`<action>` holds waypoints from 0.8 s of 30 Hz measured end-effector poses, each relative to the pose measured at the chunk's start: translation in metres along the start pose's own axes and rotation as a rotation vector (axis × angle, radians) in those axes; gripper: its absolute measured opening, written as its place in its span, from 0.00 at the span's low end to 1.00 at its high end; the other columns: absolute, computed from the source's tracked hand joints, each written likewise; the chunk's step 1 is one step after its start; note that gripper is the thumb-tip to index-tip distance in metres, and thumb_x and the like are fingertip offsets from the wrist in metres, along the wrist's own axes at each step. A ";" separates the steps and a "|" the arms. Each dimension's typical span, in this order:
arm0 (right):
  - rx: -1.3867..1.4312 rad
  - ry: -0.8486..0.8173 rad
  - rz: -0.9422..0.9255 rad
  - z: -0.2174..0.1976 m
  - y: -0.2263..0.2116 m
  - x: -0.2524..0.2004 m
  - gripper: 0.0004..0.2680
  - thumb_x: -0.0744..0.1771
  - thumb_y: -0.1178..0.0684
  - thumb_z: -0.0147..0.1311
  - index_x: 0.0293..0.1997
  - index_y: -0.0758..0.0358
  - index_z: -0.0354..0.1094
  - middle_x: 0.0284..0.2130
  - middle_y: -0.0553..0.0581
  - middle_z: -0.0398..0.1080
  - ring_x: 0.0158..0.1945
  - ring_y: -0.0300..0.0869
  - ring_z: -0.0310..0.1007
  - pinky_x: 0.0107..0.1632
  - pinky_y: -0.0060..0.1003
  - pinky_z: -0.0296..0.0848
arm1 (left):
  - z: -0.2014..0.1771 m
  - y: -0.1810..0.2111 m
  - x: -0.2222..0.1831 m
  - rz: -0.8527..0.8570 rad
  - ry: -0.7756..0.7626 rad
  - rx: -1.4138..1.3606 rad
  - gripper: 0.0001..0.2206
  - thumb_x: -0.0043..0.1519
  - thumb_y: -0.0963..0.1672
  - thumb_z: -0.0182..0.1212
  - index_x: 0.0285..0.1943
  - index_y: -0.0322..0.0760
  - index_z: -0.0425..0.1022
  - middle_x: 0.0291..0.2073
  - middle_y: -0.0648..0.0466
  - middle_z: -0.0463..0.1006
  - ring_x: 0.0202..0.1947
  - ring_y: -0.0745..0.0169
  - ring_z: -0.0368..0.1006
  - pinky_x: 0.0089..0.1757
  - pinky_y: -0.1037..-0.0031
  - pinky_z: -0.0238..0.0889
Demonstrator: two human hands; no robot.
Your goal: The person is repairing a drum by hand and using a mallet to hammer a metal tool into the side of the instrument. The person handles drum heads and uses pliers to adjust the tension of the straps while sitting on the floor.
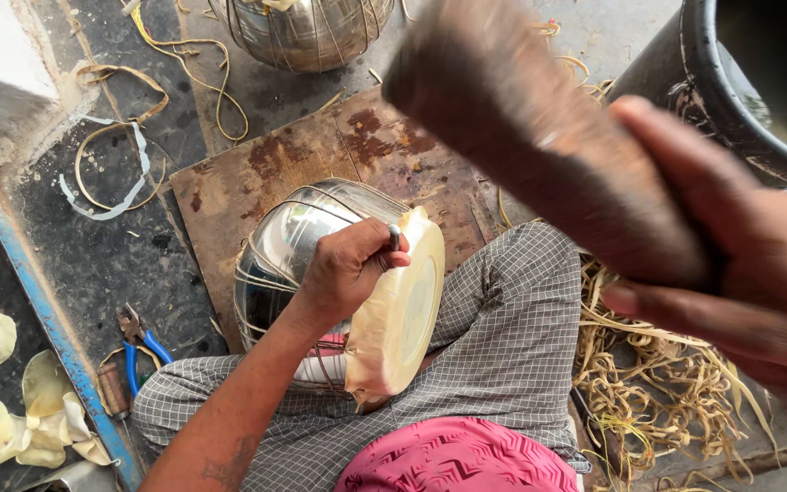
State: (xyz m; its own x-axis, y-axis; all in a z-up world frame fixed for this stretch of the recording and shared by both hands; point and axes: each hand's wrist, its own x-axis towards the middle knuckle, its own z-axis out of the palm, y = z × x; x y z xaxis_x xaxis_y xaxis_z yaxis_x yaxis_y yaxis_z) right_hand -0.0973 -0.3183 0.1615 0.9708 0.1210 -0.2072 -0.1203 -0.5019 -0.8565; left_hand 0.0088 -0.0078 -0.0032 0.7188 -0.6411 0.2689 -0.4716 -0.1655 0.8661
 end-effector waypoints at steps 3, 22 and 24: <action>0.037 0.099 -0.208 0.001 -0.009 -0.004 0.39 0.61 0.55 0.65 0.79 0.67 0.38 0.64 0.71 0.64 0.66 0.55 0.69 0.58 0.49 0.72 | 0.001 -0.002 -0.001 -0.003 -0.021 0.044 0.08 0.60 0.37 0.69 0.38 0.29 0.72 0.32 0.51 0.81 0.36 0.61 0.82 0.38 0.73 0.75; -0.285 -0.274 0.286 -0.001 0.023 0.017 0.45 0.60 0.36 0.64 0.83 0.37 0.30 0.39 0.59 0.75 0.39 0.46 0.79 0.42 0.41 0.76 | 0.001 -0.001 0.014 -0.084 -0.032 0.025 0.06 0.63 0.40 0.66 0.40 0.31 0.73 0.31 0.51 0.79 0.33 0.63 0.79 0.37 0.73 0.71; -0.343 -0.306 0.386 -0.002 0.021 0.019 0.46 0.60 0.36 0.68 0.82 0.34 0.28 0.41 0.58 0.76 0.40 0.45 0.80 0.45 0.41 0.78 | 0.001 -0.001 0.014 -0.060 -0.044 0.043 0.07 0.63 0.40 0.67 0.40 0.31 0.72 0.31 0.50 0.78 0.33 0.61 0.79 0.37 0.72 0.71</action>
State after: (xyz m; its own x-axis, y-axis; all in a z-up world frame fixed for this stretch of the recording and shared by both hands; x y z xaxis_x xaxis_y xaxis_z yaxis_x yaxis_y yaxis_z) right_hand -0.0807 -0.3285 0.1408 0.7604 0.0905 -0.6431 -0.3290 -0.8001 -0.5016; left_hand 0.0187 -0.0173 -0.0003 0.7239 -0.6609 0.1979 -0.4510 -0.2362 0.8607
